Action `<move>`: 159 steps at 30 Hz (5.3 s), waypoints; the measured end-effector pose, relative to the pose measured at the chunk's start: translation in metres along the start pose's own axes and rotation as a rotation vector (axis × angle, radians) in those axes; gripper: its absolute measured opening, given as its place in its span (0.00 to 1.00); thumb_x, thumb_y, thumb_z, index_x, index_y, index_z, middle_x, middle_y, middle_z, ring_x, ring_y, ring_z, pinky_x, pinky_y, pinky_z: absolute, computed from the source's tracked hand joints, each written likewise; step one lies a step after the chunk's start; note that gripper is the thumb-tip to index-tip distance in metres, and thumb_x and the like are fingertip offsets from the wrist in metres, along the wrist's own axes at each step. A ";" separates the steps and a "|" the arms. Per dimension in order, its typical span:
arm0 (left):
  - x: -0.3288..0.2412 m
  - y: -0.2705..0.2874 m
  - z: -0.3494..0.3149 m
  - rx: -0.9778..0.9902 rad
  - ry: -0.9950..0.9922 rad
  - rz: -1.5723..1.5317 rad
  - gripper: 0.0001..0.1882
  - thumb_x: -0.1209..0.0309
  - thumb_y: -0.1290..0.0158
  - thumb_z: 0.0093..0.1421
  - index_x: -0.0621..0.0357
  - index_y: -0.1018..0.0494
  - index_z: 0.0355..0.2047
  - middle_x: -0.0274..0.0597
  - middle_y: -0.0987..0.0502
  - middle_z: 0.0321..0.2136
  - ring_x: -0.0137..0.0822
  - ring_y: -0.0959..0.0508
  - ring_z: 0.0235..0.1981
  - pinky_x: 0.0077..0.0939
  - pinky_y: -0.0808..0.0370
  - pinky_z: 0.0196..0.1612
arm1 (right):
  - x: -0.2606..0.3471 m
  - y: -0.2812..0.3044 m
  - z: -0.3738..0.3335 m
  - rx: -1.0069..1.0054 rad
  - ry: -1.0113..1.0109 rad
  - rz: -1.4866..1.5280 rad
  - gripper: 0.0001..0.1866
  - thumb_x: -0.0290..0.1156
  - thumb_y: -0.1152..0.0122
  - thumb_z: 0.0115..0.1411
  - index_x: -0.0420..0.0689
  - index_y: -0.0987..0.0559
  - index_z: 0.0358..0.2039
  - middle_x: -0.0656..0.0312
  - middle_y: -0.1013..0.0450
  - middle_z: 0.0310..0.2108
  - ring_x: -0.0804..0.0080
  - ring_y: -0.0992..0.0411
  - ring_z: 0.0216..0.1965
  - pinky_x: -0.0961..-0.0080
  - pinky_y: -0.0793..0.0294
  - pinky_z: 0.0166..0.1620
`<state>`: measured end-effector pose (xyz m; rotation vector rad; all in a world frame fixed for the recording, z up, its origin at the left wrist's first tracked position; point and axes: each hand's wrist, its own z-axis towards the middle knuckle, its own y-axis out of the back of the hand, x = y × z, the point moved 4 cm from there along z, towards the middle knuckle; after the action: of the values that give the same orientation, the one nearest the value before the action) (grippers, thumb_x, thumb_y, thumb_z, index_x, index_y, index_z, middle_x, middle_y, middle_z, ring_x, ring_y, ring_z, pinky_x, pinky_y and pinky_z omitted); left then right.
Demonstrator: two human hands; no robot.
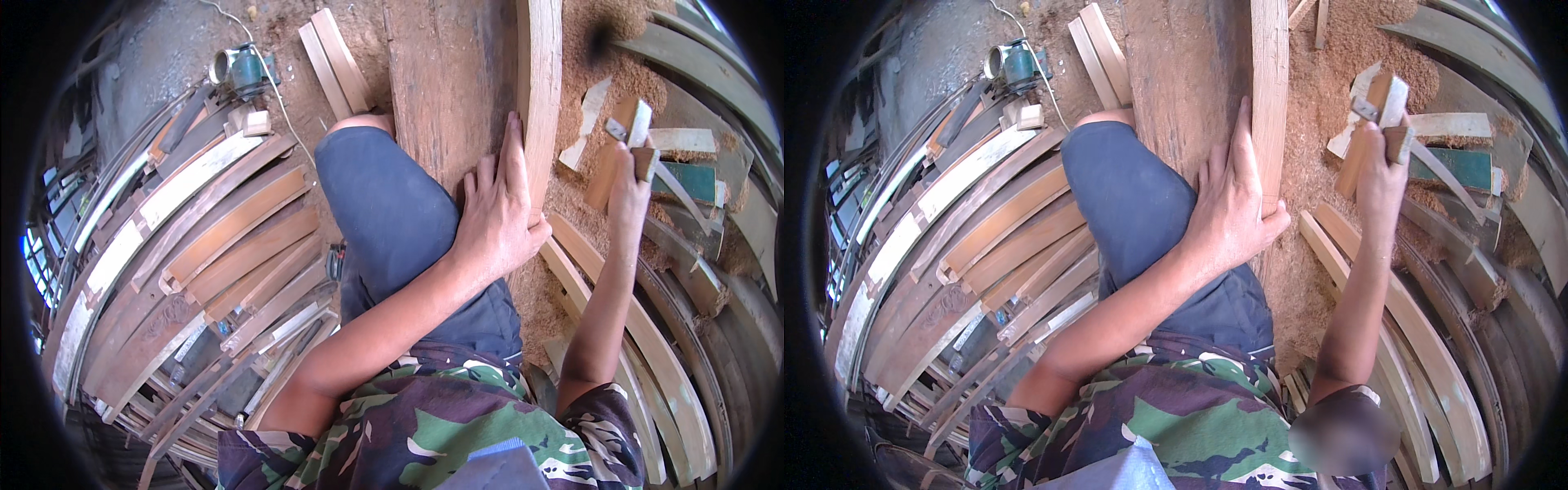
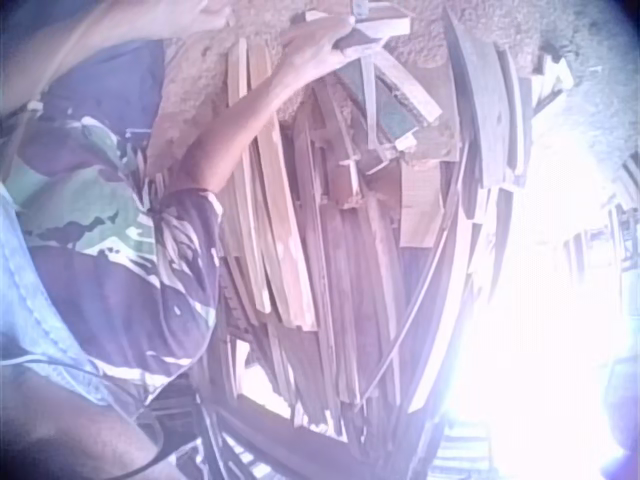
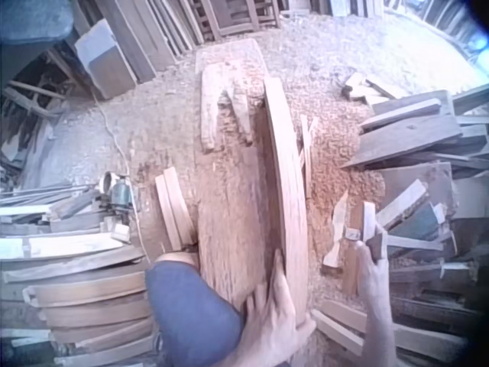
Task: The person marks lines on a wooden board using a square and a pencil and uses a wooden hand plane to shave the surface of a wood piece while sitting on the ground.
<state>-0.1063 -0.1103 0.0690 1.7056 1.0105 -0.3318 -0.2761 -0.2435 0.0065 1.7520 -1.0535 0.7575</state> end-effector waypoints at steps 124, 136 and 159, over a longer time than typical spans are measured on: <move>0.098 0.229 -0.216 -0.784 -0.304 -0.634 0.20 0.71 0.34 0.66 0.56 0.26 0.56 0.40 0.17 0.49 0.31 0.18 0.52 0.28 0.19 0.53 | 0.080 -0.129 -0.079 0.061 0.529 -0.673 0.56 0.49 0.23 0.52 0.53 0.42 0.78 0.38 0.33 0.60 0.37 0.33 0.60 0.46 0.33 0.65; 0.079 0.261 -0.226 -1.177 -0.388 -0.187 0.22 0.78 0.35 0.63 0.57 0.27 0.56 0.51 0.17 0.53 0.46 0.17 0.56 0.36 0.19 0.55 | 0.203 -0.002 -0.220 0.648 0.929 -0.065 0.52 0.52 0.28 0.55 0.42 0.35 0.75 0.53 0.30 0.53 0.60 0.26 0.50 0.57 0.22 0.54; 0.122 0.260 -0.254 -1.270 -0.370 -0.057 0.25 0.82 0.35 0.63 0.60 0.30 0.57 0.48 0.21 0.58 0.36 0.19 0.57 0.31 0.19 0.57 | 0.198 -0.002 -0.260 0.947 0.830 -0.152 0.52 0.54 0.25 0.49 0.40 0.28 0.71 0.53 0.29 0.45 0.61 0.28 0.48 0.62 0.26 0.50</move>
<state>0.0989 0.1534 0.2565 0.4398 0.7075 0.0066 -0.1976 -0.0677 0.2699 1.8818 0.0571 1.8596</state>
